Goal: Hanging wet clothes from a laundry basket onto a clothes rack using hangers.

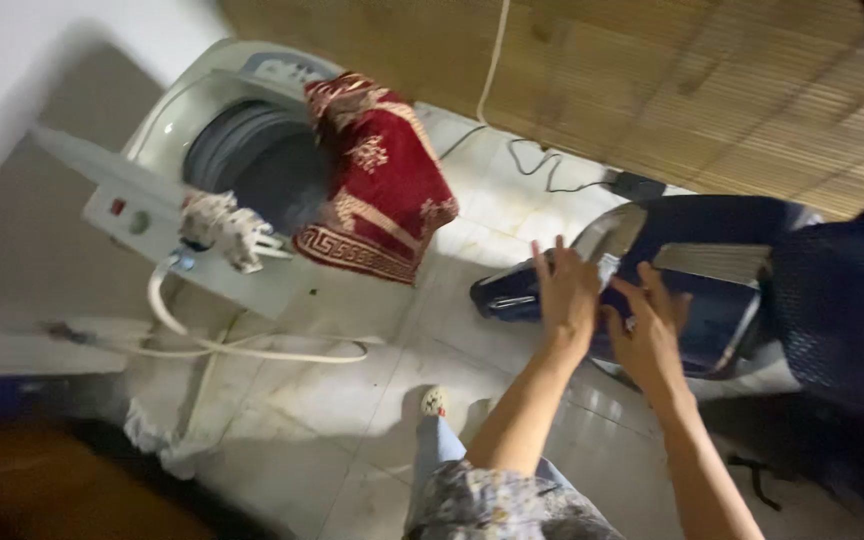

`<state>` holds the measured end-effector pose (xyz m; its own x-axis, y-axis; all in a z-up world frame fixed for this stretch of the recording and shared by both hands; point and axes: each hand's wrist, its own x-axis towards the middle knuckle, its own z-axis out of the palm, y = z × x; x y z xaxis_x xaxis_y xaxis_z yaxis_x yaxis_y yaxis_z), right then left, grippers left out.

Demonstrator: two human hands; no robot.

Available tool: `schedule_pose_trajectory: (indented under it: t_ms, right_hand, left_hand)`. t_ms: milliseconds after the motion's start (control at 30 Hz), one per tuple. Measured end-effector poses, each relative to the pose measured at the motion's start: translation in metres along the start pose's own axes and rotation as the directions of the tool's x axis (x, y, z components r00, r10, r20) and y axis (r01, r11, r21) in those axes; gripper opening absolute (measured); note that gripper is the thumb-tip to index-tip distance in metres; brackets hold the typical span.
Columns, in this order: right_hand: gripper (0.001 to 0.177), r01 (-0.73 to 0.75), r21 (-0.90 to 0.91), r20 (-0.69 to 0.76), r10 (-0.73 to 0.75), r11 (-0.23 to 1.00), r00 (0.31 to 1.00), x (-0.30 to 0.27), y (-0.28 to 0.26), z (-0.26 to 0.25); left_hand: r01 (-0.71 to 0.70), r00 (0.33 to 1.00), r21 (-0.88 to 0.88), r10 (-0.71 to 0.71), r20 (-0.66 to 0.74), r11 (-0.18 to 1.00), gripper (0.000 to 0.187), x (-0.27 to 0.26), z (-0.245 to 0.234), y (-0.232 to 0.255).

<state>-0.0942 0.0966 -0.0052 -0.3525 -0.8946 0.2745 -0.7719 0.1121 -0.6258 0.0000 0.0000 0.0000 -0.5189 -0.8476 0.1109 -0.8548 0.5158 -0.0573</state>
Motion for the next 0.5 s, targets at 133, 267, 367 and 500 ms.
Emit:
schedule_pose_trajectory:
  t_ms: [133, 267, 367, 500]
  right_hand:
    - [0.048, 0.013, -0.027, -0.044, -0.014, 1.000, 0.999, -0.007, -0.002, -0.002]
    - [0.048, 0.003, -0.025, -0.057, -0.005, 1.000, 0.998, -0.019, -0.006, -0.003]
    - [0.046, -0.037, -0.030, -0.084, 0.034, 0.999, 0.996, -0.029, -0.009, -0.004]
    - [0.046, -0.110, -0.039, -0.100, 0.106, 0.993, 0.989, -0.043, -0.025, -0.012]
  left_hand:
    - [-0.065, 0.997, -0.090, 0.061, -0.046, 0.994, 0.030, -0.019, -0.016, -0.009]
    - [-0.083, 0.996, -0.188, 0.075, -0.046, 0.979, 0.033, -0.035, -0.019, -0.016]
    - [-0.137, 0.987, -0.257, 0.110, -0.118, 0.957, 0.049, -0.047, -0.027, -0.023]
    - [-0.223, 0.974, -0.284, 0.203, -0.099, 0.932, 0.042, -0.069, -0.037, -0.037]
